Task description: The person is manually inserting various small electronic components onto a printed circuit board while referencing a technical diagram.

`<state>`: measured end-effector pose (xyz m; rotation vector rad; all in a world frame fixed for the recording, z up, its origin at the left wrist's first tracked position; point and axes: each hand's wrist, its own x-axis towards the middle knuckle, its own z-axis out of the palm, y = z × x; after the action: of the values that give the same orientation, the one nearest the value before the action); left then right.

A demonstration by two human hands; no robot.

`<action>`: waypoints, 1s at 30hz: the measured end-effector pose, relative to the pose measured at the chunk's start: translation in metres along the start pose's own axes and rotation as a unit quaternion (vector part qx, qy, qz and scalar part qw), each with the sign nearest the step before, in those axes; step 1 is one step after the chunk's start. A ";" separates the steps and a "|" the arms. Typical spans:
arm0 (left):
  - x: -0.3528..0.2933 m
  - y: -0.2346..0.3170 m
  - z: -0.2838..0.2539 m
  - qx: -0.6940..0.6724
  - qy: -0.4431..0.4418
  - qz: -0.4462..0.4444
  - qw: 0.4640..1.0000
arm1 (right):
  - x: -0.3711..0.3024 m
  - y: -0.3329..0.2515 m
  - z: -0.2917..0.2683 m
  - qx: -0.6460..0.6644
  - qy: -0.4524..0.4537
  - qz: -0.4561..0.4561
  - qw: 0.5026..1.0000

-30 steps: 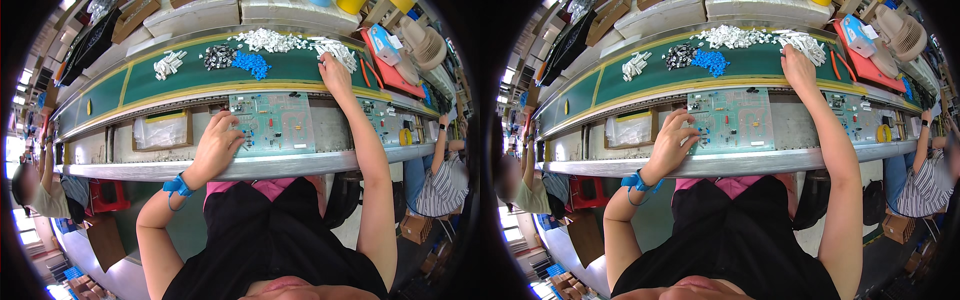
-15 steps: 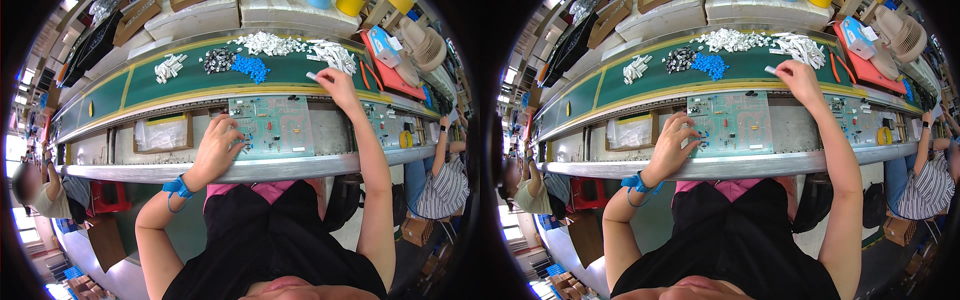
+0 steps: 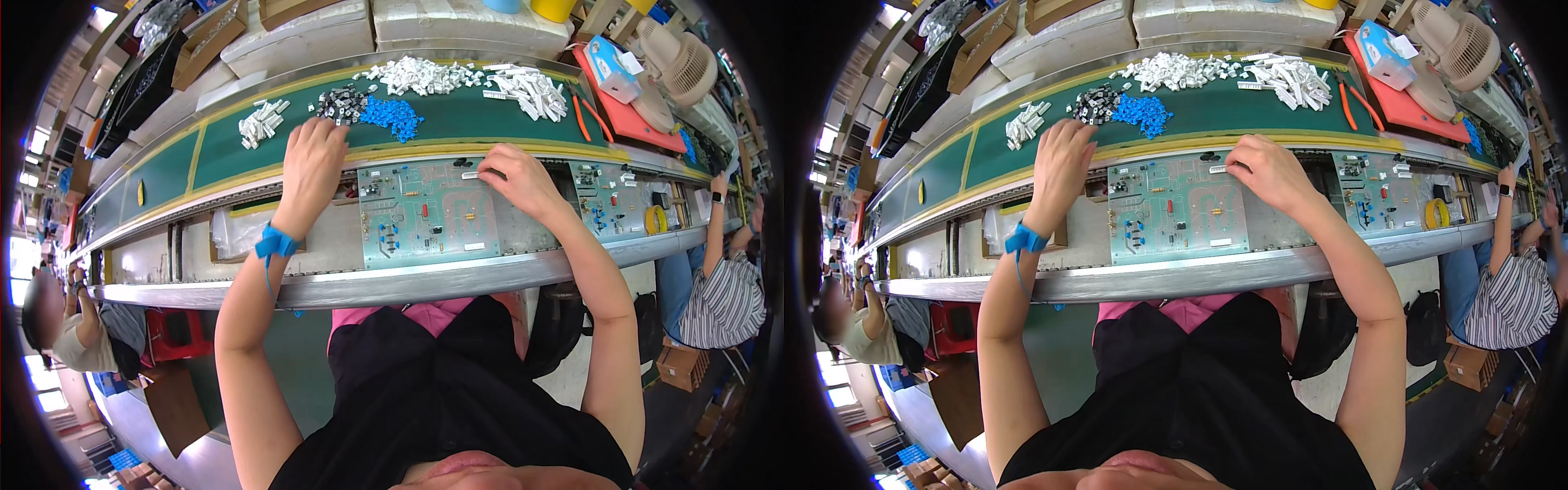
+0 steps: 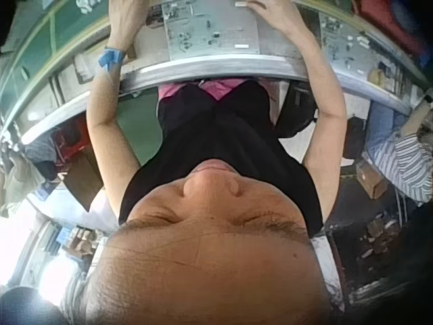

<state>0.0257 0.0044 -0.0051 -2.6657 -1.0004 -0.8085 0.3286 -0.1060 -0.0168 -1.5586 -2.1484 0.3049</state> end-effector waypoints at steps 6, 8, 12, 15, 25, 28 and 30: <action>0.013 -0.017 0.025 0.096 -0.033 -0.012 0.995 | 0.000 0.002 0.004 -0.042 0.009 -0.005 0.999; 0.011 -0.019 0.029 0.087 -0.025 -0.015 0.996 | 0.001 0.005 0.004 -0.033 0.012 -0.015 0.999; 0.007 -0.022 0.032 0.070 -0.014 -0.034 0.997 | 0.011 0.010 -0.008 -0.013 0.022 -0.011 1.000; 0.007 -0.023 0.032 0.059 -0.018 -0.041 0.997 | 0.030 0.026 -0.014 -0.092 0.097 0.013 0.991; 0.006 -0.029 0.040 0.012 0.033 -0.020 0.999 | 0.088 0.062 -0.004 -0.364 0.060 -0.059 0.927; 0.006 -0.030 0.042 0.006 0.031 -0.026 0.999 | 0.087 0.059 -0.006 -0.289 0.094 -0.046 0.952; 0.005 -0.031 0.042 -0.006 0.033 -0.045 0.998 | 0.081 0.052 -0.008 -0.214 0.130 -0.029 0.968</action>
<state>0.0268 0.0449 -0.0380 -2.6013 -1.1098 -0.9181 0.3559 -0.0135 -0.0130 -1.6439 -2.1324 -0.3895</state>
